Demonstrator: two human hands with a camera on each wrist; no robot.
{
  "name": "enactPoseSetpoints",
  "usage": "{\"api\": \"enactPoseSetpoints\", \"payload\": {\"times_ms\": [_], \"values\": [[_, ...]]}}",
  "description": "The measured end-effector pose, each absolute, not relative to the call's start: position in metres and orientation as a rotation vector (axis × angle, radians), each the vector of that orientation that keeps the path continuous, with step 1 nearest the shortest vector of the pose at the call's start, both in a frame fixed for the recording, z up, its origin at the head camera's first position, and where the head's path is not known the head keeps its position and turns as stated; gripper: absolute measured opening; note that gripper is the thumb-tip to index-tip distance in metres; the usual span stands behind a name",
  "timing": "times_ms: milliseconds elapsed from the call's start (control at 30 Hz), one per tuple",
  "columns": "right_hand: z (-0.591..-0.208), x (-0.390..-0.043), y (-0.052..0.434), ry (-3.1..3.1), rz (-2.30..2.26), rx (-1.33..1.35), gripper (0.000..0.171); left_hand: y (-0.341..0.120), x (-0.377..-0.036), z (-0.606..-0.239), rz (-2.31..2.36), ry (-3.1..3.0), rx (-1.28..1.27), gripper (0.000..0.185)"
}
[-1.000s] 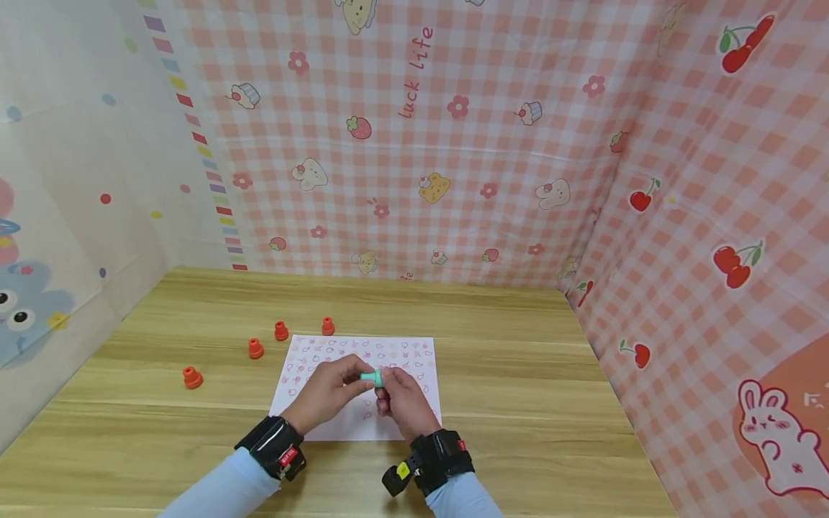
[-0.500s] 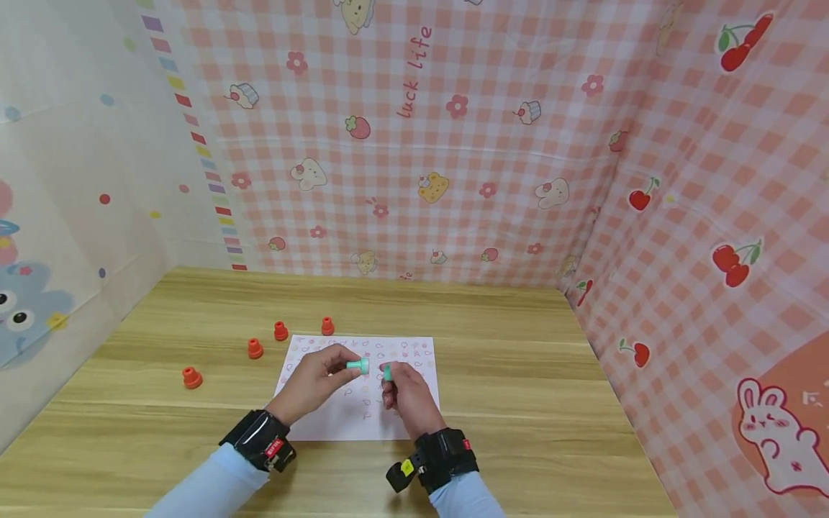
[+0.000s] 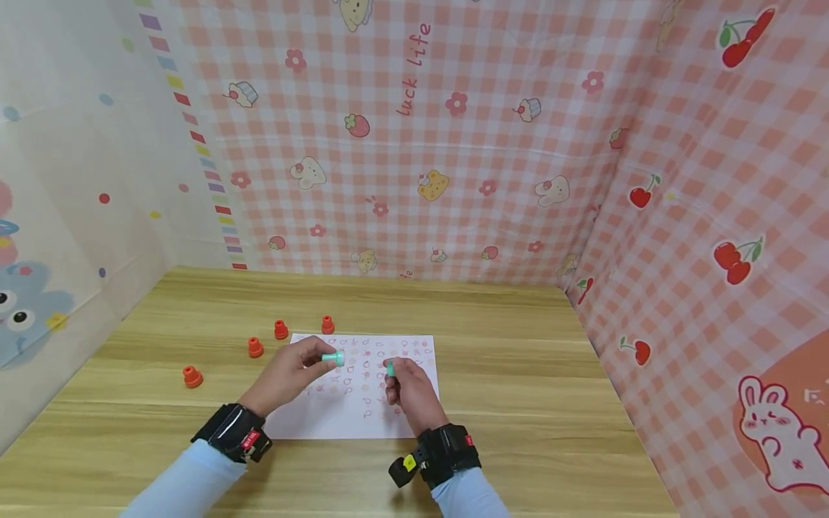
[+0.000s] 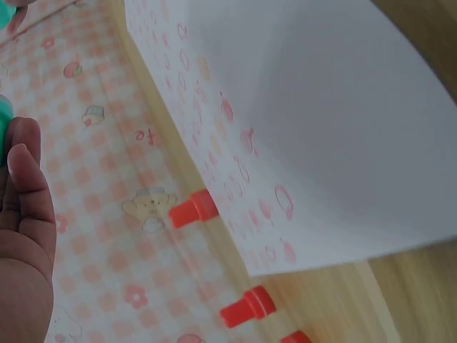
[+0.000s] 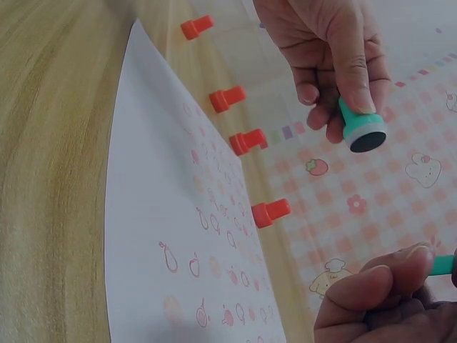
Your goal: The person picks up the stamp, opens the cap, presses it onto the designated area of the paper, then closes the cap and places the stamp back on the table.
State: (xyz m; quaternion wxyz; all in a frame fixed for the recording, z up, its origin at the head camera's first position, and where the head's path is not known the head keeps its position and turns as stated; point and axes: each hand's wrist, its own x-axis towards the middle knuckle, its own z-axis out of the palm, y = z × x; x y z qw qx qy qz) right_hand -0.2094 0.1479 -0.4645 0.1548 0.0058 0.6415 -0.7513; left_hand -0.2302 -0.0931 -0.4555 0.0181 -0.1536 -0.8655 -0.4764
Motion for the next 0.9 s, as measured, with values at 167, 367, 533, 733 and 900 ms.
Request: {"api": "enactPoseSetpoints", "payload": {"times_ms": [167, 367, 533, 733, 900], "values": [[-0.464, -0.210, 0.148, 1.841, -2.150, 0.030, 0.035, -0.108, -0.233, -0.451, -1.439, -2.740, -0.481, 0.011], [-0.462, -0.210, 0.148, 1.841, -2.146, 0.025, 0.036, -0.125, -0.234, -0.446, -1.189, -2.852, -0.514, 0.008], [-0.461, -0.209, 0.148, 1.839, -2.143, 0.029, 0.037, -0.134, -0.235, -0.447, -0.963, -2.999, -0.488, 0.010], [-0.462, -0.209, 0.147, 1.847, -2.143, 0.032, 0.037, -0.142, -0.231, -0.449, -0.717, -3.132, -0.469, 0.011], [-0.463, -0.209, 0.147, 1.853, -2.143, 0.040, 0.038, -0.145, -0.228, -0.453, -0.628, -3.201, -0.451, 0.006]]}}
